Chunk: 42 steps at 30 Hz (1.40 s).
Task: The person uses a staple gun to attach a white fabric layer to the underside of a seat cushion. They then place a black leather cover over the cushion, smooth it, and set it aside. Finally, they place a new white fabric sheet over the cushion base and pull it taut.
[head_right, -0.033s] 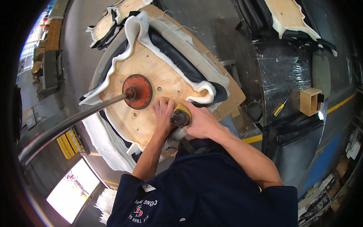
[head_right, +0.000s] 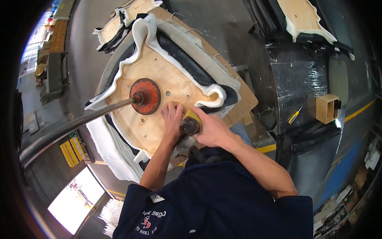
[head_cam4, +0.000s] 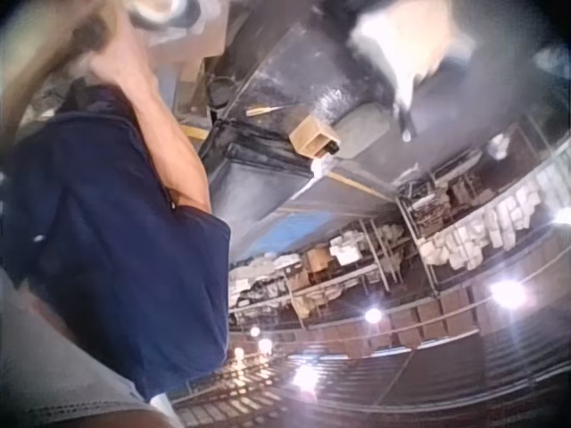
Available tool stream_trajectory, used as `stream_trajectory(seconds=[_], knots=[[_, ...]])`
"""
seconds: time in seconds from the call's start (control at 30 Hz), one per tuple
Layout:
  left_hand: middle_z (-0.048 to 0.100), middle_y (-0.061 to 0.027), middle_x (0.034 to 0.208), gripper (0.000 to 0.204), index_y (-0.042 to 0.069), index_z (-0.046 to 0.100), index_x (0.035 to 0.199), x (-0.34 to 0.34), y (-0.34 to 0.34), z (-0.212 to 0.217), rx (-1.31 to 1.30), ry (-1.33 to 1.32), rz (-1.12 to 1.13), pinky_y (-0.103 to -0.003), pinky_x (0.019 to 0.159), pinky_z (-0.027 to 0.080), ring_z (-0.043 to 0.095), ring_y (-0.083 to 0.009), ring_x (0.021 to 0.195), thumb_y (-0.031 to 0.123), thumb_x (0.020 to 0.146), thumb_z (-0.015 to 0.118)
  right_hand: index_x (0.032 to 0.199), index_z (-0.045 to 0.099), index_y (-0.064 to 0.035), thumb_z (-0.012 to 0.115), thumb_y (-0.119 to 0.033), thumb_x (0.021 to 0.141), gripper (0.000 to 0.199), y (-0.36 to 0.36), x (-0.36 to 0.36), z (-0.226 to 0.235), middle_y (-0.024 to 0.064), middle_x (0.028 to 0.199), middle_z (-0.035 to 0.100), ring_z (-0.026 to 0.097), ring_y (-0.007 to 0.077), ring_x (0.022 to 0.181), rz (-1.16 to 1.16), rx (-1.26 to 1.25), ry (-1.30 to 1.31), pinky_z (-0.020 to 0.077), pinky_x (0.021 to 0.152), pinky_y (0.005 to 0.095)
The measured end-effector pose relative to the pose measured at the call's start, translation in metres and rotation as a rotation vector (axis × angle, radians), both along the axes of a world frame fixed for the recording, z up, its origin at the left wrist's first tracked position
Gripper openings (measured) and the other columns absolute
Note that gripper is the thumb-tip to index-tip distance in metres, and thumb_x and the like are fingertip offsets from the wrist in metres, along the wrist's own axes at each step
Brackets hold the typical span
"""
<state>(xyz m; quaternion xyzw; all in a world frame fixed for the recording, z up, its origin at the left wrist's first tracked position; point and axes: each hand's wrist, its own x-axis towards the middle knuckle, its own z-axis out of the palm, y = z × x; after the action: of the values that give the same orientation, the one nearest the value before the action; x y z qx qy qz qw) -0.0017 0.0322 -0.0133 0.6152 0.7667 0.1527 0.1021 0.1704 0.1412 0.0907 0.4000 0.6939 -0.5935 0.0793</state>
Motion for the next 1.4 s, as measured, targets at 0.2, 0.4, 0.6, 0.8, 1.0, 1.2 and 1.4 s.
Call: stream_trajectory(seconds=[0.2,0.4,0.6,0.8,1.0,1.2,1.4], knots=[[0.056,-0.0101,0.101,0.016,0.011,0.063,0.095,0.015,0.014,0.003,0.113,0.024,0.093,-0.050,0.089,0.036,0.051,-0.0339,0.101,0.025,0.089,0.068,0.151,0.042,-0.0133,0.072,-0.006,0.072,0.084,-0.033,0.052,-0.003,0.0262,0.111,0.069,0.065,0.0454,0.106,0.065,-0.045,0.170,0.0530,0.089,0.0453],[0.060,-0.0146,0.122,0.051,0.007,0.057,0.132,0.045,-0.046,0.058,-0.187,-0.005,0.305,-0.053,0.098,0.037,0.051,-0.0372,0.116,0.030,0.089,0.069,0.150,0.043,-0.0100,0.072,-0.004,0.071,0.084,-0.044,0.074,-0.031,0.0284,0.100,0.070,0.069,0.0453,0.095,-0.027,-0.069,0.351,0.0555,0.082,0.0448],[0.063,-0.0132,0.123,0.050,0.007,0.061,0.129,0.059,-0.173,0.090,-0.394,0.142,0.376,-0.050,0.102,0.036,0.052,-0.0352,0.118,0.030,0.086,0.073,0.149,0.046,-0.0167,0.074,-0.004,0.072,0.083,-0.052,0.077,-0.037,0.0228,0.108,0.071,0.070,0.0381,0.098,-0.139,0.007,0.367,0.0553,0.084,0.0404],[0.066,-0.0027,0.102,0.023,0.012,0.070,0.107,0.032,-0.187,0.068,-0.218,0.110,0.160,-0.046,0.092,0.038,0.057,-0.0265,0.108,0.024,0.087,0.072,0.149,0.049,-0.0152,0.064,0.008,0.073,0.081,-0.068,0.074,-0.057,0.0129,0.113,0.070,0.068,0.0168,0.084,-0.275,0.090,0.411,0.0556,0.076,0.0298],[0.066,-0.0057,0.093,0.019,0.010,0.070,0.097,0.022,-0.186,0.063,-0.159,0.096,0.113,-0.044,0.083,0.039,0.059,-0.0273,0.094,0.027,0.089,0.070,0.151,0.046,-0.0164,0.058,0.007,0.075,0.080,-0.081,0.065,-0.043,0.0087,0.099,0.069,0.063,0.0121,0.062,-0.408,-0.020,0.270,0.0548,0.058,0.0285],[0.067,-0.0020,0.095,0.021,0.011,0.072,0.099,0.002,-0.190,0.069,-0.148,0.017,-0.062,-0.043,0.082,0.042,0.060,-0.0256,0.093,0.027,0.087,0.072,0.149,0.049,-0.0183,0.061,0.008,0.075,0.079,-0.087,0.056,-0.045,0.0083,0.096,0.067,0.063,0.0138,0.060,-0.474,0.044,0.241,0.0546,0.059,0.0310],[0.065,-0.0012,0.093,0.019,0.011,0.071,0.100,0.007,-0.210,0.068,-0.109,0.072,-0.161,-0.040,0.080,0.044,0.060,-0.0237,0.091,0.018,0.083,0.069,0.152,0.043,-0.0136,0.060,0.009,0.077,0.080,-0.142,0.054,-0.048,0.0102,0.100,0.068,0.062,0.0138,0.064,-0.558,-0.017,0.397,0.0534,0.059,0.0288]])
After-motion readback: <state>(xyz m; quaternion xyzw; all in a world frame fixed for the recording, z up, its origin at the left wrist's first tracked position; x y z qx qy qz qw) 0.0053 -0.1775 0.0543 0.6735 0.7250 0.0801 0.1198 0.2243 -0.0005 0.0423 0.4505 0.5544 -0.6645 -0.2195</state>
